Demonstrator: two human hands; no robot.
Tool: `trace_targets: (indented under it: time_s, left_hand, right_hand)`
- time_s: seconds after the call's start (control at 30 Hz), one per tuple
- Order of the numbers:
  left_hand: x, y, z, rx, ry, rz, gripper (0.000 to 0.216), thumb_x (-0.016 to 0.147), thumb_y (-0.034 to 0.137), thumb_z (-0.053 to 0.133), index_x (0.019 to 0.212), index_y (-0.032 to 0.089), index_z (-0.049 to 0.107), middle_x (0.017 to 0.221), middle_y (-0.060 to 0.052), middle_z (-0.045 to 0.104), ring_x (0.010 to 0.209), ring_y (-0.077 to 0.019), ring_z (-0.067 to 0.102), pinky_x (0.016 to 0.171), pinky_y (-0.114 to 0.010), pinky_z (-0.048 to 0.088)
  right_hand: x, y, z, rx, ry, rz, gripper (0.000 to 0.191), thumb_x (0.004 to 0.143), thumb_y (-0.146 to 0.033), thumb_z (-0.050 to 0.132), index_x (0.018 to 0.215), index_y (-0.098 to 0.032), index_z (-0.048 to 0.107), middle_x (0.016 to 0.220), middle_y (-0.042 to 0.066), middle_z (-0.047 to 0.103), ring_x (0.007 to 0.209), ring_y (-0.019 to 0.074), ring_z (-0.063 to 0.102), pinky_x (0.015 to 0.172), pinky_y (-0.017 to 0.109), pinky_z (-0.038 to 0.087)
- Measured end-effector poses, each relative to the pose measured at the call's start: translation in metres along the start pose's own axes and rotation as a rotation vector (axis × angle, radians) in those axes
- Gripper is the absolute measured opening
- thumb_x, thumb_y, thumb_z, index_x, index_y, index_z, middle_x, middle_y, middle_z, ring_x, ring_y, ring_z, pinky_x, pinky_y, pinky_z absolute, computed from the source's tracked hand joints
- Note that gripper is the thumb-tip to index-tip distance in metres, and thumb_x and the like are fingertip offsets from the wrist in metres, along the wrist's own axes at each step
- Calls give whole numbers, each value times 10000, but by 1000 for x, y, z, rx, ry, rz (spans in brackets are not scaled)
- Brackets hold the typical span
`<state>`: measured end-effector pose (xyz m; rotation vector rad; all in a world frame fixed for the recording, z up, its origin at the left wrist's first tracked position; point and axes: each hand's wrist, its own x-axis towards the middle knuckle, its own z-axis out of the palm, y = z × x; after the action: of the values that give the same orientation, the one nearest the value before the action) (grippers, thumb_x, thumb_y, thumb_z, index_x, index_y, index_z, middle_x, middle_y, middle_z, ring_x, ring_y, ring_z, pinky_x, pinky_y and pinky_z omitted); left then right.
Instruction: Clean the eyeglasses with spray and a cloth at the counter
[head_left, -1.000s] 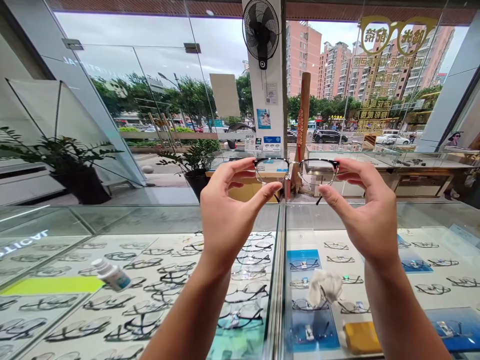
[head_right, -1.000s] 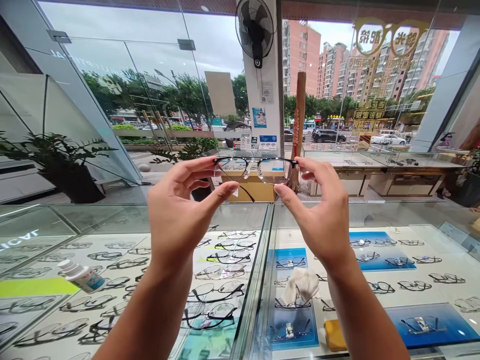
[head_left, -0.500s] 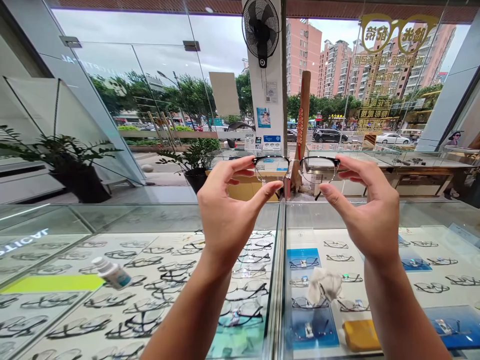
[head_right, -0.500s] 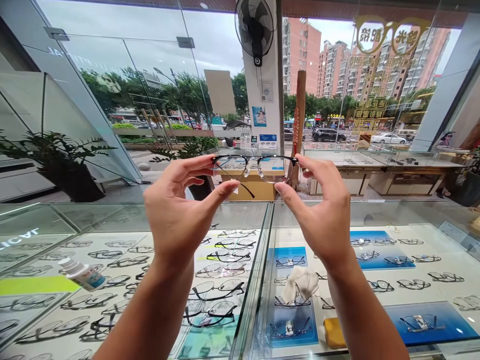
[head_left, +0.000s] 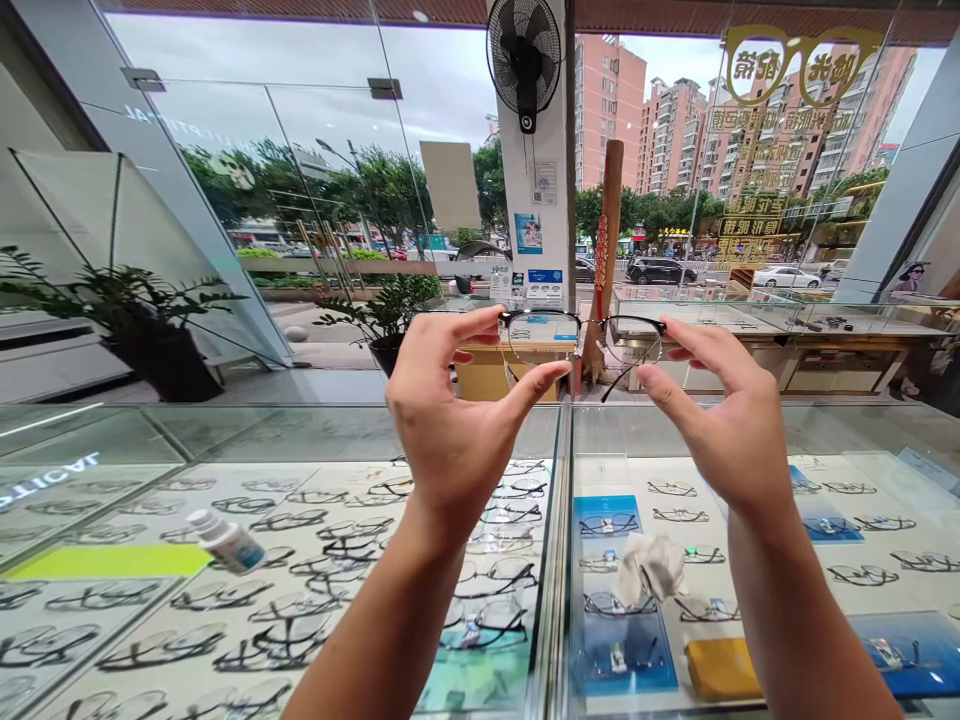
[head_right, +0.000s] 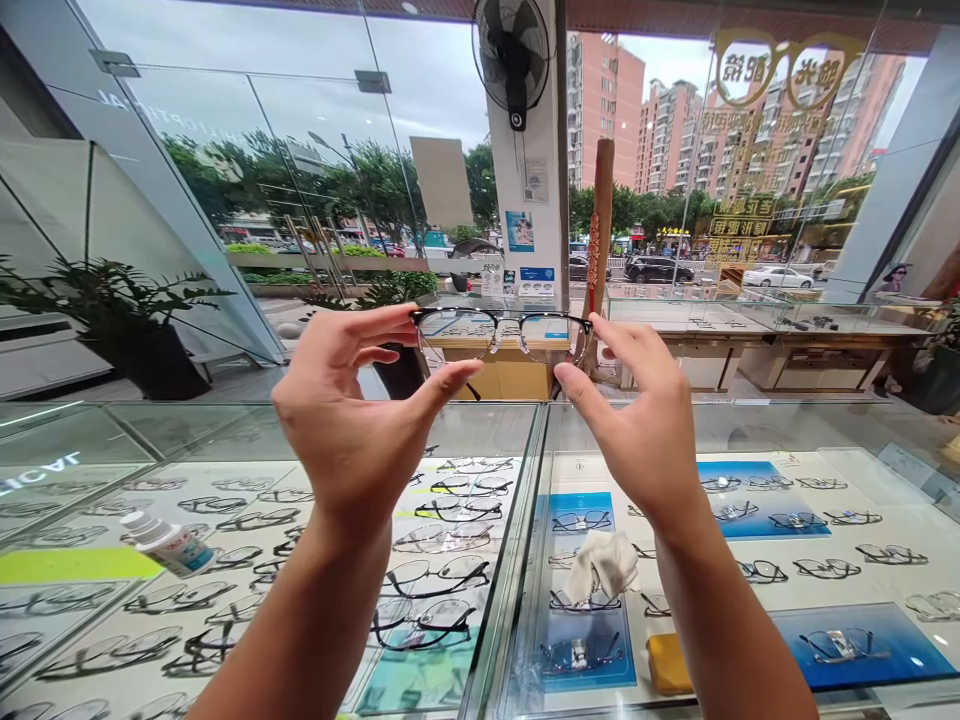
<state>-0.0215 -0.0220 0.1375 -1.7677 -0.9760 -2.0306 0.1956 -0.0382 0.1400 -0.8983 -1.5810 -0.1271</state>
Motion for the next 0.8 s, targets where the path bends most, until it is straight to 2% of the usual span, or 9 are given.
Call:
trace_targets:
  time_s: [0.3,0.6,0.8]
  left_hand:
    - [0,-1,0,-9,-1,-32,499,729,534,910,1104,259,729,989,-40,703,943,-227,683,858,-400,587]
    - [1,-16,8,-220,-147,-262,593,718,556,909,1167,208,739,1082,-105,781,1004,-241,753,892,-373,629]
    - [1,-25,14,-302,-194,-324,622,685,582,921,1147,201,752,1068,-127,796,982,-249,769,844,-369,639]
  right_hand:
    - [0,1,3,20,19,9,416,905,-476,737,1253,-248,743,1146,77,758,1054,256,707,928,483,605]
    - [-3,-7,8,-64,161,-102,369,897,-440,740,1225,-272,710,1140,72,723,1028,268,672,920,509,595]
    - [-4,-9,8,-91,191,-139,367,908,-430,729,1240,-278,692,1144,80,699,1054,290,650,927,531,586]
